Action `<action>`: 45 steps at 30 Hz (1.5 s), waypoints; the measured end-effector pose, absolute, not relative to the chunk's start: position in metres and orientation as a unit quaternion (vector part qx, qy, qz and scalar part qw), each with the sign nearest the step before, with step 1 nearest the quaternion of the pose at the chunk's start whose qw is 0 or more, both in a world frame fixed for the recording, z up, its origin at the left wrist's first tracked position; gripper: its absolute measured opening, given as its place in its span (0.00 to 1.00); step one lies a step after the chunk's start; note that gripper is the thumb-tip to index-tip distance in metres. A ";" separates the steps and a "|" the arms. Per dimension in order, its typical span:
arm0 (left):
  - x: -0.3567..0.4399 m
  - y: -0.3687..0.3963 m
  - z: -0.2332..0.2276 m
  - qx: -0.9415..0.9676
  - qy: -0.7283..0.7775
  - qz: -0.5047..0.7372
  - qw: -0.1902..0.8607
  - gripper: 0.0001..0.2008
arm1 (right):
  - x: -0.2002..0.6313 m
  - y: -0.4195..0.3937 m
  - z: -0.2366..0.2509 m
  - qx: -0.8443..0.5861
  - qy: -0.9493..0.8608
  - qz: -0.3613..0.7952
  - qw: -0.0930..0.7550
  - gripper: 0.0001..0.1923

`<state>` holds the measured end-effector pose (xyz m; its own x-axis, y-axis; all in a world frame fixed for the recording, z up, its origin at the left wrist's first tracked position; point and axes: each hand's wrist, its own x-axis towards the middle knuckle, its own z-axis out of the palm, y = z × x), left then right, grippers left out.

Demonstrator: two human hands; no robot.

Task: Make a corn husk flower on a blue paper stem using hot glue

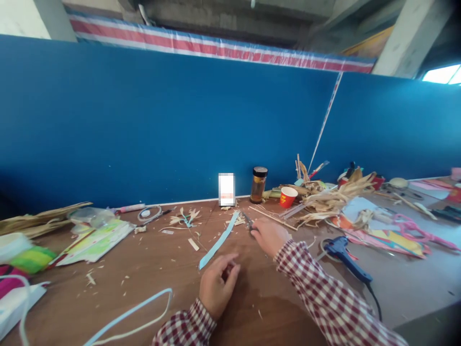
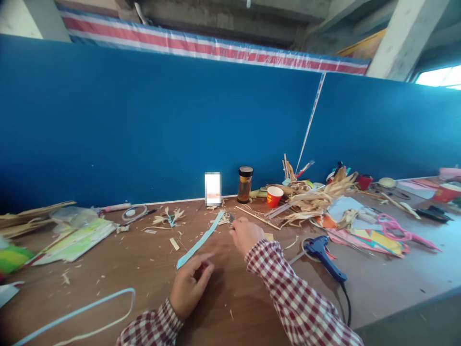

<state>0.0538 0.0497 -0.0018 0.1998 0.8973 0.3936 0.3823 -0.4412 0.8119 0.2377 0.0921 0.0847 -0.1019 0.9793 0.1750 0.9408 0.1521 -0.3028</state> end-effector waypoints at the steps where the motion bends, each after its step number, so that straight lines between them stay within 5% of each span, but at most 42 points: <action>1: 0.054 0.050 -0.002 0.697 0.438 0.472 0.316 0.18 | 0.233 0.084 0.089 -0.617 -0.758 0.077 0.200 0.10; 6: 0.052 0.049 0.004 0.588 0.321 0.507 0.542 0.41 | 0.206 0.044 0.096 -0.364 -0.811 0.374 0.266 0.12; 10: 0.050 0.051 0.009 0.566 0.287 0.475 0.609 0.26 | 0.203 0.033 0.089 -0.311 -0.772 0.481 0.277 0.12; 13: 0.052 0.052 0.009 0.559 0.317 0.461 0.612 0.16 | 0.210 0.033 0.085 -0.348 -0.754 0.477 0.288 0.12; 19: 0.053 0.059 0.002 0.502 0.428 0.520 0.542 0.14 | 0.223 0.036 0.074 -0.484 -0.775 0.301 0.274 0.12; 24: 0.048 0.061 0.001 0.462 0.476 0.571 0.483 0.20 | 0.219 0.029 0.070 -0.489 -0.836 0.195 0.157 0.13; 29: 0.051 0.048 0.010 0.615 0.370 0.528 0.453 0.22 | 0.201 0.017 0.070 -0.450 -0.879 0.153 0.037 0.14; 33: 0.054 0.045 0.013 0.686 0.330 0.434 0.482 0.11 | 0.196 0.017 0.062 -0.461 -0.874 0.155 0.008 0.20; 45: 0.050 0.055 0.005 0.544 0.460 0.499 0.493 0.14 | 0.209 0.009 0.100 -0.363 -0.854 0.271 0.257 0.16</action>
<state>0.0502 0.0553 0.0052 0.0786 0.9929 0.0898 0.0083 -0.0907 0.9958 0.2086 0.0095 0.1000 -0.6050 0.7584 0.2426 0.4804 0.5906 -0.6484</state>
